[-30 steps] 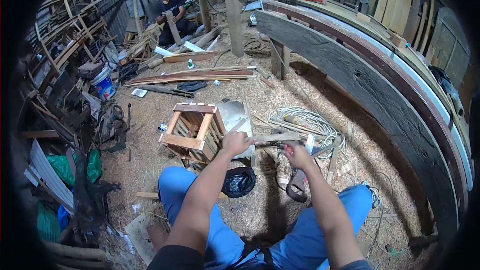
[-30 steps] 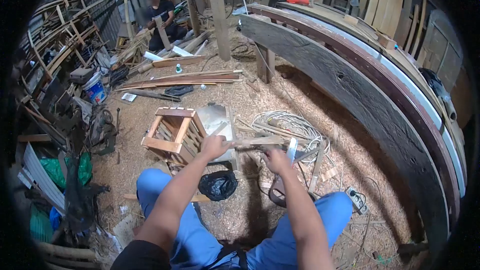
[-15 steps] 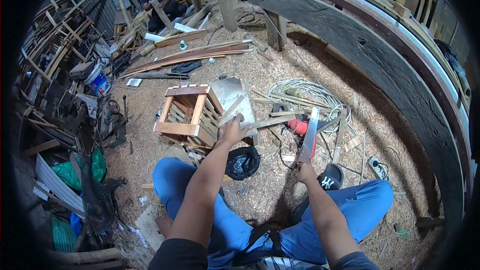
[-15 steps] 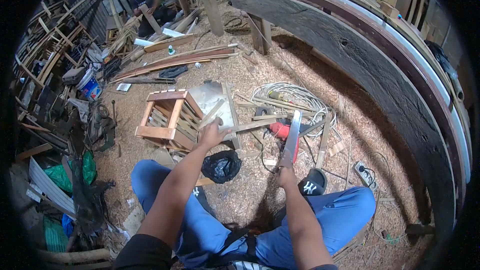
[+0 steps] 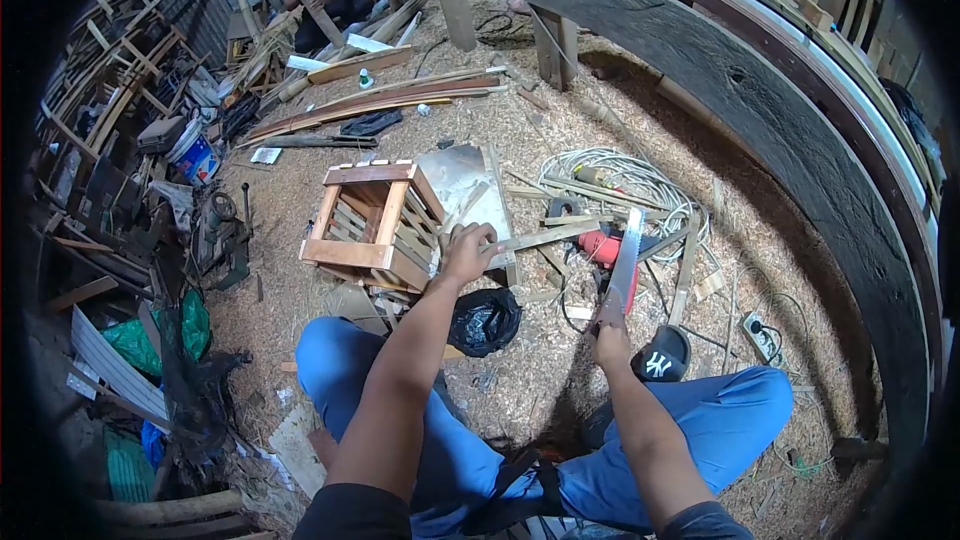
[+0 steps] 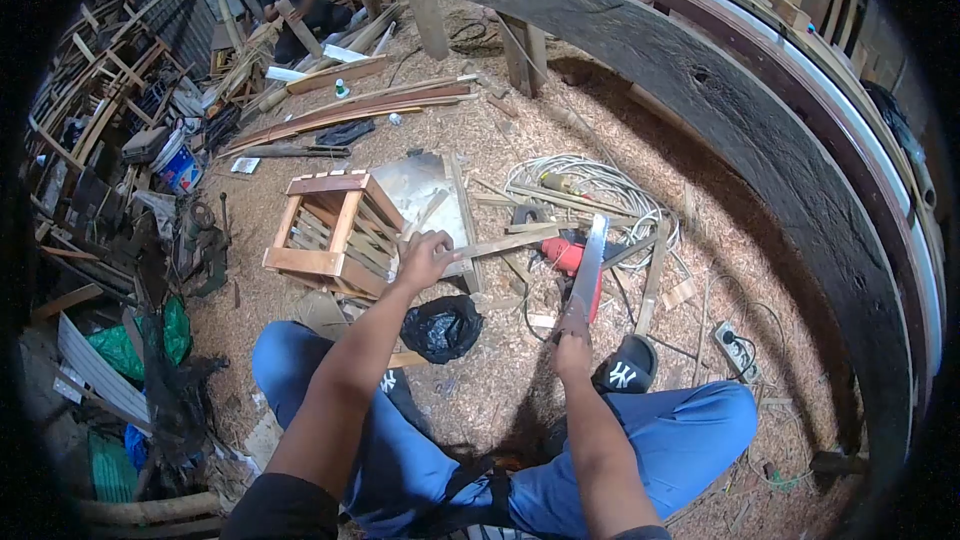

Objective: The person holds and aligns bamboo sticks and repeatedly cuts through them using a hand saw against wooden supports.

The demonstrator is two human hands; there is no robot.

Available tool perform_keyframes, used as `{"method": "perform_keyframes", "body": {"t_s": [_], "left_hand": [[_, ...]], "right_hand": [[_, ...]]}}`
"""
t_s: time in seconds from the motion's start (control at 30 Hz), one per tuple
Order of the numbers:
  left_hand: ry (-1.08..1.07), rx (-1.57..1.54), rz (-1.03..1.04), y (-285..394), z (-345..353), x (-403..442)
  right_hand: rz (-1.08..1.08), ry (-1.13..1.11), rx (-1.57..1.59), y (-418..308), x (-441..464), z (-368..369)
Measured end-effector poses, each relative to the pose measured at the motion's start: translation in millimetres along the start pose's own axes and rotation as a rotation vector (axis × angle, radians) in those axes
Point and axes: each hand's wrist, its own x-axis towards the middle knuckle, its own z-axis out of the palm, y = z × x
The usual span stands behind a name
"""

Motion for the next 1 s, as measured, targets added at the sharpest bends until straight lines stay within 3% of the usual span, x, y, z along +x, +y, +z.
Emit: {"method": "perform_keyframes", "body": {"t_s": [0.37,0.43,0.47,0.57,0.83,1.0], "left_hand": [[-0.019,-0.082,-0.021,-5,8,2],[-0.019,-0.096,-0.030,-7,9,3],[-0.018,-0.109,-0.039,-8,9,4],[-0.024,-0.112,-0.048,-6,7,3],[0.050,-0.167,-0.008,-14,13,2],[0.060,-0.174,-0.010,-11,11,3]], "right_hand": [[-0.036,0.248,0.197,-11,-1,-2],[-0.043,0.376,0.525,-10,4,4],[-0.042,0.379,0.522,-10,9,6],[-0.038,0.699,0.869,-17,25,-1],[-0.048,0.616,1.053,-78,-31,-91],[-0.179,0.432,1.054,-112,-58,-77]]}}
